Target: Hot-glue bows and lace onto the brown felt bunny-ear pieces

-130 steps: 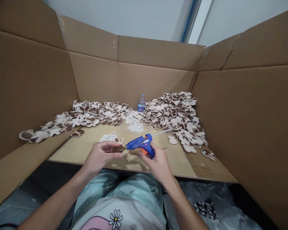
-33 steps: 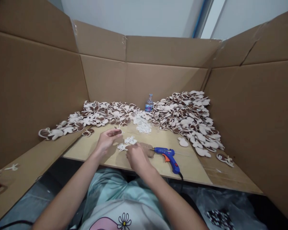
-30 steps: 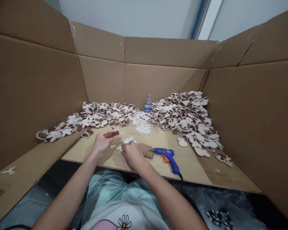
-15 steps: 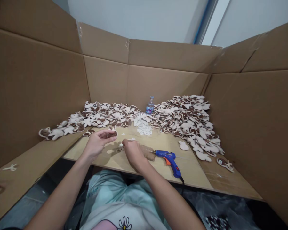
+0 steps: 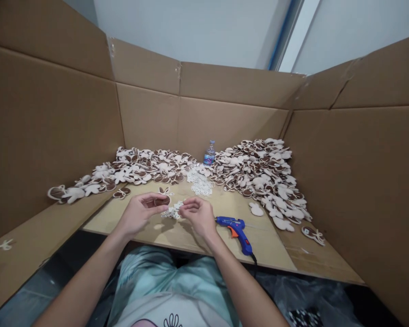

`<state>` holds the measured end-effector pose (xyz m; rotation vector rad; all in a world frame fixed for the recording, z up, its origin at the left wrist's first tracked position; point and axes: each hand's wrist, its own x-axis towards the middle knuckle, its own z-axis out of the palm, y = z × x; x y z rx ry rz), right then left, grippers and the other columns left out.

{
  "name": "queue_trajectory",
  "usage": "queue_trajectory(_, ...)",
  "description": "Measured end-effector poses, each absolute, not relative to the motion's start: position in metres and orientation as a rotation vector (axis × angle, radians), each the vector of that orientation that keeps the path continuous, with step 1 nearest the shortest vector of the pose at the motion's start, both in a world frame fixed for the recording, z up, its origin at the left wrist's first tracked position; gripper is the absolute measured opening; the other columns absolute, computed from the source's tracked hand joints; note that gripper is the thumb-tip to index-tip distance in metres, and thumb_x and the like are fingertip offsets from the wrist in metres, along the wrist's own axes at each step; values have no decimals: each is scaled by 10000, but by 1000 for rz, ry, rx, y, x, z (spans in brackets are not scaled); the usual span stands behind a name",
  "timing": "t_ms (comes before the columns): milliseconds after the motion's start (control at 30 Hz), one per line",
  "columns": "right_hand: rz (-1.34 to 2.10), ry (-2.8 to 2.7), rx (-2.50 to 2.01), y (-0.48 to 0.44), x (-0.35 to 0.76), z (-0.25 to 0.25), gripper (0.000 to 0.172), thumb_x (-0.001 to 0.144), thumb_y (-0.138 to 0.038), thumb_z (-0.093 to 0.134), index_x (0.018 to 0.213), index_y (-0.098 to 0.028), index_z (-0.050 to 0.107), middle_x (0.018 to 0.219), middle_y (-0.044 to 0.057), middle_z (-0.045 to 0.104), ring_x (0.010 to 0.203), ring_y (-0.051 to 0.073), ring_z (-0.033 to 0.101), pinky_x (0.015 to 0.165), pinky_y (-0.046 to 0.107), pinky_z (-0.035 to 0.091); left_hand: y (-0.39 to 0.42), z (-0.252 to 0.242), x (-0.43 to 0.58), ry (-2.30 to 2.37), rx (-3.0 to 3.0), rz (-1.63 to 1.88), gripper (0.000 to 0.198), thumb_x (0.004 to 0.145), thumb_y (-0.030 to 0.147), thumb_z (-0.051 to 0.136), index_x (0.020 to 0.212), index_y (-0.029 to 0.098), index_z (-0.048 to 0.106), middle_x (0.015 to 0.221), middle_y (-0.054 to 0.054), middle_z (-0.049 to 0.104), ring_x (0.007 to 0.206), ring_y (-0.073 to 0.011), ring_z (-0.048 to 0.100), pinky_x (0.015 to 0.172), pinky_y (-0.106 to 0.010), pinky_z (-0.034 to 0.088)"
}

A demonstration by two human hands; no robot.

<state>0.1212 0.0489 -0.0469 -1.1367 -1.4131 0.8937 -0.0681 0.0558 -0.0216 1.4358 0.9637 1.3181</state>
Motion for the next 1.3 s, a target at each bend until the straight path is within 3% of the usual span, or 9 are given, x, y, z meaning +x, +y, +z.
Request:
queue_trajectory(200,925,-1275,-1025,-2,150,-37,272,679,-386,799,823,-177,700,745,49,725,680,185,689,660,307,560,27,-13,-47,829,1495,1271,255,625,179,852,869,187,779,889,-44,794,815,-176,722,754,-255,573)
queue_trajectory(367,759,-1487,-1078,-18,158,-42,283,863,-347,623,1052,-169,737,970,106,721,799,199,669,686,305,534,13,-12,-37,821,1532,1267,255,646,166,842,891,207,785,927,-42,799,863,-185,730,789,-264,580)
queue_trajectory(500,613,-1572,-1161,-16,158,-52,253,919,-335,538,997,-173,716,927,92,703,811,202,647,699,297,509,11,-14,-33,837,1545,1240,253,645,173,842,889,202,786,941,-52,800,877,-194,732,802,-279,584)
queue_trajectory(700,718,-1336,-1137,-16,163,-49,212,820,-382,667,808,-170,659,727,31,688,625,153,613,572,246,479,8,-14,-29,859,1605,1231,252,647,197,843,891,180,782,929,-71,795,861,-214,729,800,-316,588)
queue_trajectory(933,889,-1099,-1040,-30,162,-32,175,643,-319,837,700,-187,738,678,50,760,629,195,696,621,299,558,-4,-8,-26,889,1790,1306,209,735,239,797,941,210,788,898,-66,763,834,-214,699,792,-347,575)
queue_trajectory(1100,657,-1152,-940,-42,158,-25,36,680,-219,809,691,-247,789,710,34,764,680,199,702,642,310,574,-13,-3,-27,885,1935,1342,261,740,271,803,995,219,780,896,-68,751,845,-223,690,810,-368,571)
queue_trajectory(1300,531,-1366,-866,-50,155,-26,165,811,-173,718,864,-302,806,822,34,730,742,168,672,607,272,543,-19,-2,-26,883,2019,1365,282,740,257,810,1017,217,775,905,-63,750,833,-202,688,786,-331,568)
